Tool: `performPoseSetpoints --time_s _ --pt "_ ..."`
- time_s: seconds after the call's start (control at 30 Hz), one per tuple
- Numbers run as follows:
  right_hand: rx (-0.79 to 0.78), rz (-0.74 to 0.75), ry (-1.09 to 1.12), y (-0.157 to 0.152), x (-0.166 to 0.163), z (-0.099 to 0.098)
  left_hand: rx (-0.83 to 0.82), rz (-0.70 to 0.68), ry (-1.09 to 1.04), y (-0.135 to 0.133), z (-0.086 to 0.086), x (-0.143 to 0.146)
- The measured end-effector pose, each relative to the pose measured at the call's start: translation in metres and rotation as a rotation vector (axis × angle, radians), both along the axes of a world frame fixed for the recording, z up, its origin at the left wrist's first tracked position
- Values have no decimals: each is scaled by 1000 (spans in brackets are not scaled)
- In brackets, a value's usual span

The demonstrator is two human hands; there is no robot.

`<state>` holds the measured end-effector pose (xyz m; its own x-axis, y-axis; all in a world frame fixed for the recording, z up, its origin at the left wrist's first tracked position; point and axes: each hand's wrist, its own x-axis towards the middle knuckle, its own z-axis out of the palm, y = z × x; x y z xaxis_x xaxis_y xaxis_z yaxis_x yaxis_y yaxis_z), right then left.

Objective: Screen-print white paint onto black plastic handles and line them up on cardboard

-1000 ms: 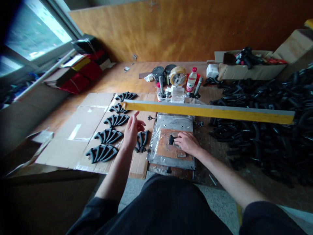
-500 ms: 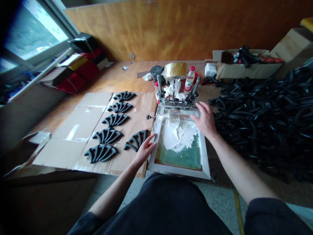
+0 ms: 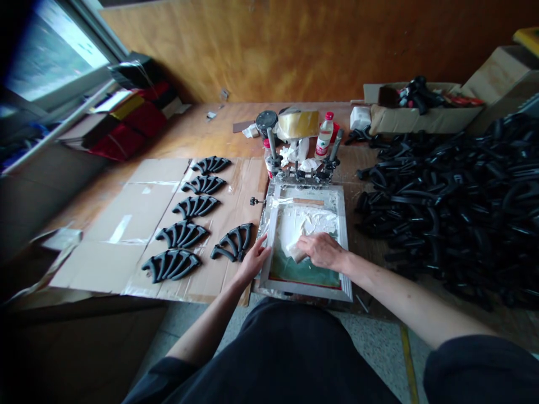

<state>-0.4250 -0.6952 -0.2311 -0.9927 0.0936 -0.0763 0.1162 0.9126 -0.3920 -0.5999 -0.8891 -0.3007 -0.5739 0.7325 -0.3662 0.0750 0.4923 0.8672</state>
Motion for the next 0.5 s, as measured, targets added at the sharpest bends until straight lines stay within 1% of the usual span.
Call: performPoseSetpoints --time_s 0.07,0.13,0.17,0.23,0.3,0.37,0.43,0.5 --pt "-54 27 -29 9 0 8 10 15 -15 0 0 1" --pt "-37 -17 -27 14 -7 12 17 23 -29 0 2 1" --pt "-11 -59 4 15 -12 11 19 22 -36 1 3 1" --pt "45 -122 104 9 -15 3 21 27 -44 1 7 1" --pt "64 -102 191 0 -9 -10 25 40 -57 1 9 1" --pt "39 -33 210 -7 4 -20 27 54 -75 2 10 2" --pt "1 -6 182 -8 11 -20 27 53 -84 2 9 2" --pt "-13 -68 154 -2 2 -12 24 32 -79 2 9 1"
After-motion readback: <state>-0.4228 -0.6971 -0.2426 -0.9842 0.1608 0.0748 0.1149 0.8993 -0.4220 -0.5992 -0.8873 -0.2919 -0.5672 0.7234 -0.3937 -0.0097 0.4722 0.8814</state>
